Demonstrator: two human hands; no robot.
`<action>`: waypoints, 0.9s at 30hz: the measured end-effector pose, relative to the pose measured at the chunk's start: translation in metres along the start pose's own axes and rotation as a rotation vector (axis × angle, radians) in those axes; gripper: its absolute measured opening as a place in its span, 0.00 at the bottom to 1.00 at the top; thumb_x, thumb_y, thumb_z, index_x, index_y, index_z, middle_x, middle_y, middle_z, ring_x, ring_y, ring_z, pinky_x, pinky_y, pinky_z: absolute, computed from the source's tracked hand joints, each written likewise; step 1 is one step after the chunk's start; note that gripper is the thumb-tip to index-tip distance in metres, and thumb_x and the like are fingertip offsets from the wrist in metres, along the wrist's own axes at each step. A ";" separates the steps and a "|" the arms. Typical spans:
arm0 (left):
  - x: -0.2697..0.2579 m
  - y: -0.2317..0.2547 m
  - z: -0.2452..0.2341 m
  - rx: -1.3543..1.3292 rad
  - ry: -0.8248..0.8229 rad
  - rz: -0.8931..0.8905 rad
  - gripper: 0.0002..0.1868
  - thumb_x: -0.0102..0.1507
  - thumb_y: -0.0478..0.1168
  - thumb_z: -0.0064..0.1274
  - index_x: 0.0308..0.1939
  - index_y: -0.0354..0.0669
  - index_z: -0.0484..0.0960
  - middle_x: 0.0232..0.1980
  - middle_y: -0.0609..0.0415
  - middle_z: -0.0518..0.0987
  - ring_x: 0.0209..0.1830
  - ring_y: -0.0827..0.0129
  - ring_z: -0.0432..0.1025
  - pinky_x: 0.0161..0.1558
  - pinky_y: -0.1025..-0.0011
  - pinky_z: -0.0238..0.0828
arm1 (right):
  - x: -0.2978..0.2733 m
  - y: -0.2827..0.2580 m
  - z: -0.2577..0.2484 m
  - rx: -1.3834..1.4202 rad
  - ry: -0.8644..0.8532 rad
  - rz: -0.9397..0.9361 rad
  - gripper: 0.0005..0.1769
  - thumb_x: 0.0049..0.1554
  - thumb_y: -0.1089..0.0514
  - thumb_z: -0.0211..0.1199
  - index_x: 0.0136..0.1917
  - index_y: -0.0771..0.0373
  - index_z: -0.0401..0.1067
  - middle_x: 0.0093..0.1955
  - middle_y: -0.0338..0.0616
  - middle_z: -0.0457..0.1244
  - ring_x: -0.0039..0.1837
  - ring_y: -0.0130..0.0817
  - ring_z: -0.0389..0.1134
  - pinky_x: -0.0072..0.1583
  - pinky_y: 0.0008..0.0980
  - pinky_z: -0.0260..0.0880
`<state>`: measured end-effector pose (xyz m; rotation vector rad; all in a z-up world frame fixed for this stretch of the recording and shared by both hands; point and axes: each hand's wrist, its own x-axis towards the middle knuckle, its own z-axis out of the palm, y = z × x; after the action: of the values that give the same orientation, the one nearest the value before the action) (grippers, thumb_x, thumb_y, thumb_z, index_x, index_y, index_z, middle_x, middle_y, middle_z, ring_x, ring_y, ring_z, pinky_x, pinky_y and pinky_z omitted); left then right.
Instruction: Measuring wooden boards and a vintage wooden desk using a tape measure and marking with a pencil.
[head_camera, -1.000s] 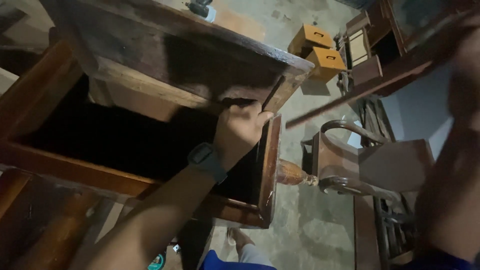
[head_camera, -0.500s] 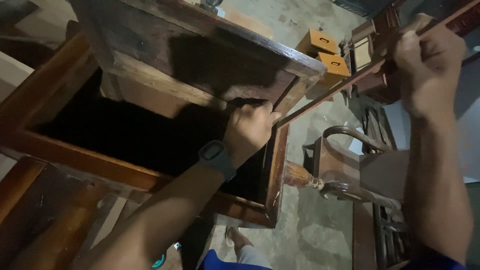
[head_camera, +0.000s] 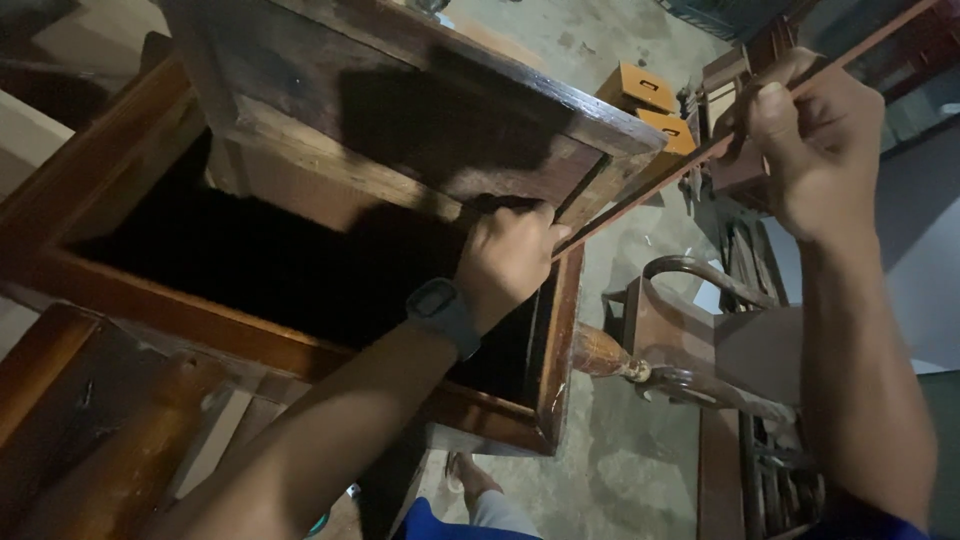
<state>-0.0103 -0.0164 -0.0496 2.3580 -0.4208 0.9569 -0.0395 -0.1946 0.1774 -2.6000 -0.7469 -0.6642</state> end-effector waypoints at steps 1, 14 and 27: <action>-0.001 0.000 -0.004 0.069 0.135 0.050 0.18 0.70 0.59 0.51 0.33 0.54 0.80 0.27 0.55 0.71 0.26 0.67 0.68 0.35 0.71 0.67 | 0.000 0.001 0.001 0.008 0.019 0.009 0.25 0.79 0.49 0.43 0.41 0.63 0.53 0.36 0.42 0.46 0.39 0.34 0.43 0.48 0.41 0.42; -0.004 -0.015 0.007 -0.056 0.348 0.211 0.17 0.71 0.52 0.50 0.36 0.44 0.77 0.32 0.49 0.72 0.27 0.64 0.68 0.34 0.70 0.69 | 0.006 -0.018 0.007 0.131 0.041 0.036 0.24 0.77 0.50 0.43 0.39 0.58 0.50 0.36 0.37 0.42 0.38 0.30 0.40 0.46 0.36 0.41; 0.016 -0.021 -0.019 -0.666 -0.082 0.217 0.04 0.55 0.31 0.47 0.32 0.41 0.69 0.24 0.46 0.75 0.22 0.47 0.69 0.21 0.55 0.56 | 0.002 -0.009 0.006 0.168 0.059 -0.023 0.23 0.76 0.47 0.46 0.45 0.67 0.61 0.41 0.46 0.57 0.41 0.34 0.58 0.45 0.33 0.60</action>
<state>0.0009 0.0102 -0.0347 1.7672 -0.8885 0.6708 -0.0415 -0.1838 0.1750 -2.4128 -0.7802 -0.6517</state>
